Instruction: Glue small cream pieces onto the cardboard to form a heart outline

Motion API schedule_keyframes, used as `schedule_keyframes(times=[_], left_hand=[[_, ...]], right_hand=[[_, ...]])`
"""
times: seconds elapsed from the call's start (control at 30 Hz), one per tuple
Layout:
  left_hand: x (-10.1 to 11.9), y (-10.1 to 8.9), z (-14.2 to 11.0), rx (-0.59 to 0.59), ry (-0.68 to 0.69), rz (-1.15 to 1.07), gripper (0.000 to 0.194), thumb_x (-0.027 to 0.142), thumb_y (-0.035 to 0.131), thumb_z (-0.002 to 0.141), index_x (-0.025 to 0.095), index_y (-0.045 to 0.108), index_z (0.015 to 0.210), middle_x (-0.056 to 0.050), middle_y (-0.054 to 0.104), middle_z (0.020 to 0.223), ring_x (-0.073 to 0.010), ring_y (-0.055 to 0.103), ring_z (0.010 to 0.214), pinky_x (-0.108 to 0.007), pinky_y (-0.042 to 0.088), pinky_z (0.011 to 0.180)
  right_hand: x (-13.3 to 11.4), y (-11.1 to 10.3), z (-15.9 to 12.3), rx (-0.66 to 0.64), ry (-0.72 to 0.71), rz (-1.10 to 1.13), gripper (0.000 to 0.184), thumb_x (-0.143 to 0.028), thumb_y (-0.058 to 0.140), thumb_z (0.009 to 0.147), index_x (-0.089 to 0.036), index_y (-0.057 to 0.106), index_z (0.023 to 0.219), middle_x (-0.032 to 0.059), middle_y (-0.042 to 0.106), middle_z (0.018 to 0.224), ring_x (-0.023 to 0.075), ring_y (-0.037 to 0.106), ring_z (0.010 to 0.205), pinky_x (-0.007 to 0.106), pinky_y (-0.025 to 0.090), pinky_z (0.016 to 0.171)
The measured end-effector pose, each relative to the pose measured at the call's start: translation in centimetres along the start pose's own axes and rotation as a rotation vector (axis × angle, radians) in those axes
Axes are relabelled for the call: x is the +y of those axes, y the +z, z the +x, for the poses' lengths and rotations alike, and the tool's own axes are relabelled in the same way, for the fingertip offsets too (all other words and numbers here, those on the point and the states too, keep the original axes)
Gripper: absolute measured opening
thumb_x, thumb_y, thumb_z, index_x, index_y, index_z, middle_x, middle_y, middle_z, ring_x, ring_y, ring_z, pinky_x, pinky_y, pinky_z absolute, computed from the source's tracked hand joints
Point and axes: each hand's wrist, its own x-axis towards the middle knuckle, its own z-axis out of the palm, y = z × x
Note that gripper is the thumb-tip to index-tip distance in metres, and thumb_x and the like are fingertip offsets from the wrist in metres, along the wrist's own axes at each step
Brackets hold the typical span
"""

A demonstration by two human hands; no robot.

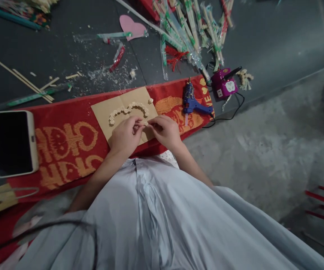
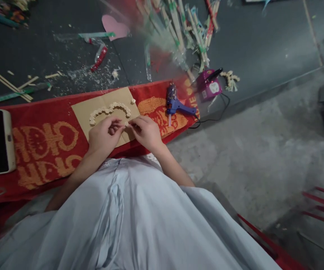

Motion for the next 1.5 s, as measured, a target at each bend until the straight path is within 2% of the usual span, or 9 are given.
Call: schedule_keyframes(times=[0.17,0.27,0.37,0.57,0.83,1.2,1.5], left_hand=[[0.3,-0.2,0.3,0.002,0.094,0.175,0.016,0.028,0.06,0.089,0.02,0.07,0.099,-0.005,0.071,0.088,-0.0202,0.065,0.089,-0.032,0.048,0.083],[0.3,-0.2,0.3,-0.027,0.133,0.264,0.021,0.033,0.054,0.092,0.02,0.071,0.094,-0.006,0.071,0.087,-0.0215,0.064,0.087,-0.032,0.046,0.079],[0.3,-0.1,0.3,-0.058,0.133,0.301,0.024,0.034,0.051,0.094,0.021,0.071,0.098,-0.006,0.071,0.089,-0.0217,0.064,0.087,-0.032,0.045,0.074],[0.6,-0.1,0.4,-0.08,0.106,0.301,0.027,0.037,0.049,0.095,0.021,0.068,0.106,-0.006,0.072,0.097,-0.0218,0.065,0.092,-0.031,0.044,0.073],[1.1,0.0,0.3,-0.08,0.122,0.352,0.03,0.041,0.049,0.095,0.019,0.065,0.109,-0.004,0.07,0.086,-0.021,0.064,0.085,-0.031,0.041,0.07],[1.0,0.3,0.5,-0.067,0.124,0.308,0.025,0.033,0.047,0.096,0.021,0.068,0.102,-0.005,0.073,0.092,-0.0205,0.066,0.088,-0.03,0.045,0.074],[0.7,0.6,0.5,-0.027,0.08,0.261,0.029,0.038,0.046,0.097,0.021,0.068,0.103,-0.006,0.073,0.094,-0.0201,0.066,0.09,-0.03,0.045,0.076]], right_hand=[[0.3,0.6,0.2,0.013,0.06,-0.148,0.014,-0.029,0.059,0.091,-0.019,0.07,0.089,0.0064,0.071,0.086,0.0196,0.063,0.084,0.03,0.049,0.075],[0.3,0.9,0.1,0.027,0.078,-0.194,0.014,-0.028,0.059,0.091,-0.02,0.07,0.09,0.0064,0.071,0.086,0.02,0.062,0.085,0.031,0.048,0.075],[0.2,1.1,0.2,0.039,0.081,-0.217,0.015,-0.028,0.058,0.091,-0.019,0.07,0.089,0.0065,0.069,0.085,0.0199,0.061,0.083,0.031,0.048,0.074],[0.0,0.5,0.3,-0.004,0.099,-0.208,0.011,-0.026,0.06,0.09,-0.02,0.068,0.085,0.0052,0.067,0.082,0.019,0.06,0.081,0.03,0.047,0.073],[0.4,-1.3,0.3,-0.046,0.104,-0.152,0.01,-0.022,0.059,0.088,-0.02,0.067,0.082,0.0042,0.067,0.08,0.0189,0.06,0.08,0.031,0.047,0.073],[0.5,-0.5,0.8,-0.09,0.072,-0.151,0.018,-0.028,0.057,0.092,-0.02,0.072,0.088,0.0068,0.068,0.089,0.0206,0.059,0.087,0.034,0.048,0.078],[0.6,-0.1,1.0,-0.054,0.067,-0.143,0.019,-0.027,0.054,0.094,-0.021,0.071,0.089,0.006,0.068,0.089,0.0196,0.059,0.086,0.035,0.048,0.079]])
